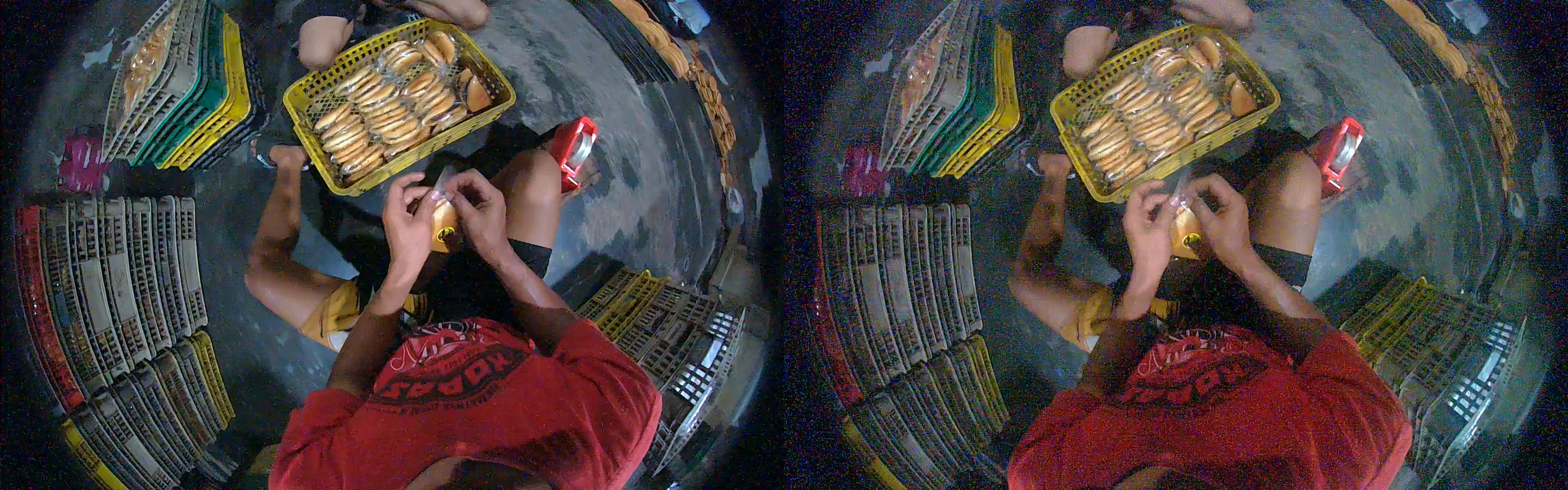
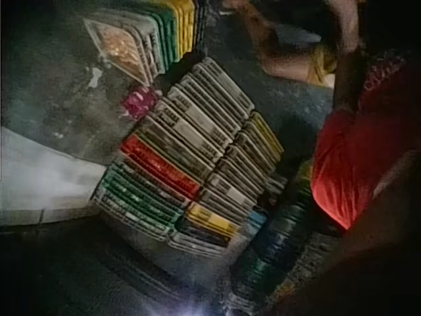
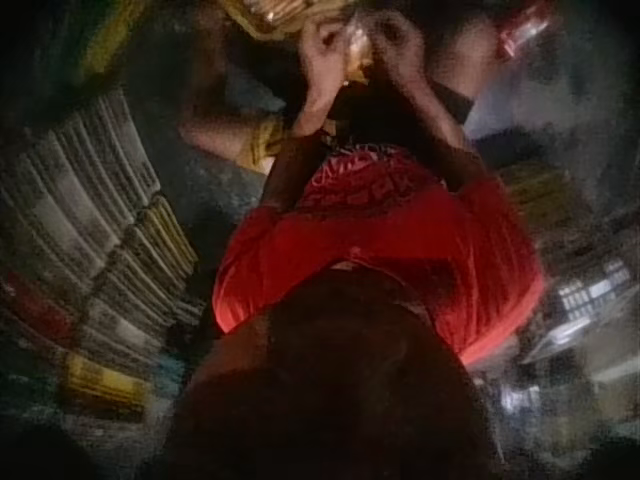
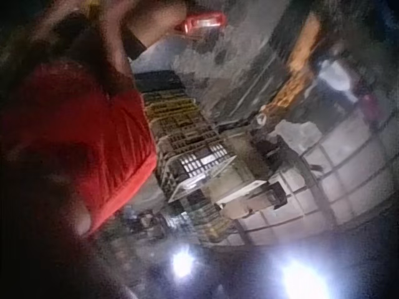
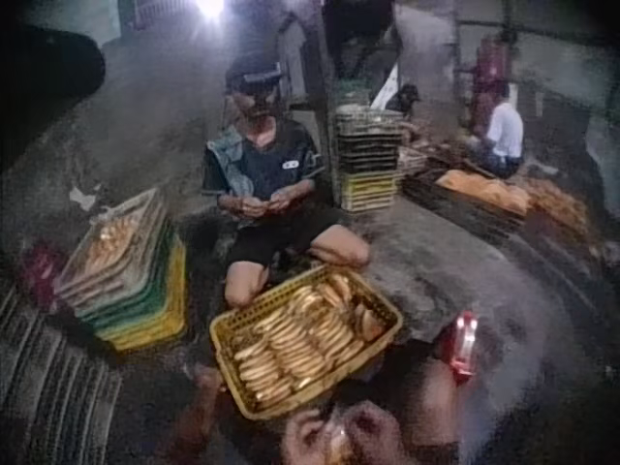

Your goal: The person sits on the floor and repeatedly picks round bread rolls from a yellow crate, places them into clear plastic bags, seals the bags, and stacks the packaged rolls back into the crate. The process continues with multiple rolls throughout the clip.

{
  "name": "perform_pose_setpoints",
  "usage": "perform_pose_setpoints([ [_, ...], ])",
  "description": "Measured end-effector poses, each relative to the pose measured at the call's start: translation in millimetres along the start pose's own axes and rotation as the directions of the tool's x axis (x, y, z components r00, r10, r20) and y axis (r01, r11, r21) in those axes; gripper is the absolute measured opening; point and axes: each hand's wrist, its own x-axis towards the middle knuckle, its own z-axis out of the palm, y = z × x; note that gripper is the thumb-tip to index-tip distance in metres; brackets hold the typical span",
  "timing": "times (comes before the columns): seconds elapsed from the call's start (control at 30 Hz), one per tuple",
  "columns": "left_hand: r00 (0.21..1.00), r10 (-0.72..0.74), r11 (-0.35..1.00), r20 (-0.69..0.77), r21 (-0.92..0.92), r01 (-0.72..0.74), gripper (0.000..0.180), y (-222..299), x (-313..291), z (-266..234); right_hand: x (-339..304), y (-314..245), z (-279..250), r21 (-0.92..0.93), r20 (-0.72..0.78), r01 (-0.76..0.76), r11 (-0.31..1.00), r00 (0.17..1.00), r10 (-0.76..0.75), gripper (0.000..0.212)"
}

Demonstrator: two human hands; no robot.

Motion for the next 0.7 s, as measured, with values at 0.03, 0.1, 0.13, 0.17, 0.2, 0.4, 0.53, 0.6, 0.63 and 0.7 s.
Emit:
perform_pose_setpoints([
  [0.03, 0.995, 0.077, 0.997, -0.066, -0.011, -0.078, 0.028, 1, -1, 3, -1, -6, 1, -0.024, -0.018, 0.033, 0.999, 0.999, -0.034, 0.021],
  [0.1, 0.967, 0.213, 0.977, -0.138, 0.044, -0.209, 0.024, 2, -2, 9, -1, -17, -2, -0.138, -0.052, 0.103, 0.985, 0.993, -0.111, 0.019],
  [0.13, 0.952, 0.274, 0.96, -0.139, 0.105, -0.261, 0.023, 3, -3, 13, -1, -19, -7, -0.228, -0.063, 0.136, 0.964, 0.986, -0.154, 0.017],
  [0.17, 0.933, 0.333, 0.936, -0.136, 0.165, -0.31, 0.022, 3, -4, 17, -1, -20, -11, -0.316, -0.072, 0.165, 0.934, 0.978, -0.197, 0.016],
  [0.2, 0.904, 0.425, 0.865, -0.051, 0.316, -0.389, 0.015, 25, -2, 23, -1, -19, -16, -0.253, -0.104, 0.181, 0.95, 0.972, -0.212, 0.015],
  [0.4, 0.966, 0.249, 0.967, -0.073, 0.068, -0.244, 0.008, 18, -3, 46, -6, -8, -4, 0.127, -0.344, 0.253, 0.959, 0.918, -0.197, 0.013],
  [0.53, 0.987, 0.154, 0.983, -0.038, 0.105, -0.149, 0.012, 29, -12, 67, -7, -10, -29, 0.343, -0.401, 0.343, 0.875, 0.895, -0.194, 0.008],
  [0.6, 0.982, 0.188, 0.966, -0.031, 0.186, -0.179, 0.02, 27, -13, 63, -3, -34, -83, 0.067, -0.646, -0.004, 0.998, 0.762, 0.046, 0.006],
  [0.63, 0.984, 0.179, 0.967, -0.021, 0.188, -0.172, 0.021, 31, -14, 63, 8, 1, -130, 0.004, -0.779, 0.062, 0.998, 0.626, -0.036, 0.012],
  [0.7, 0.988, 0.154, 0.968, -0.006, 0.2, -0.149, 0.023, 36, -15, 62, 6, 64, -226, -0.244, -0.727, -0.206, 0.948, 0.685, -0.039, 0.024],
])
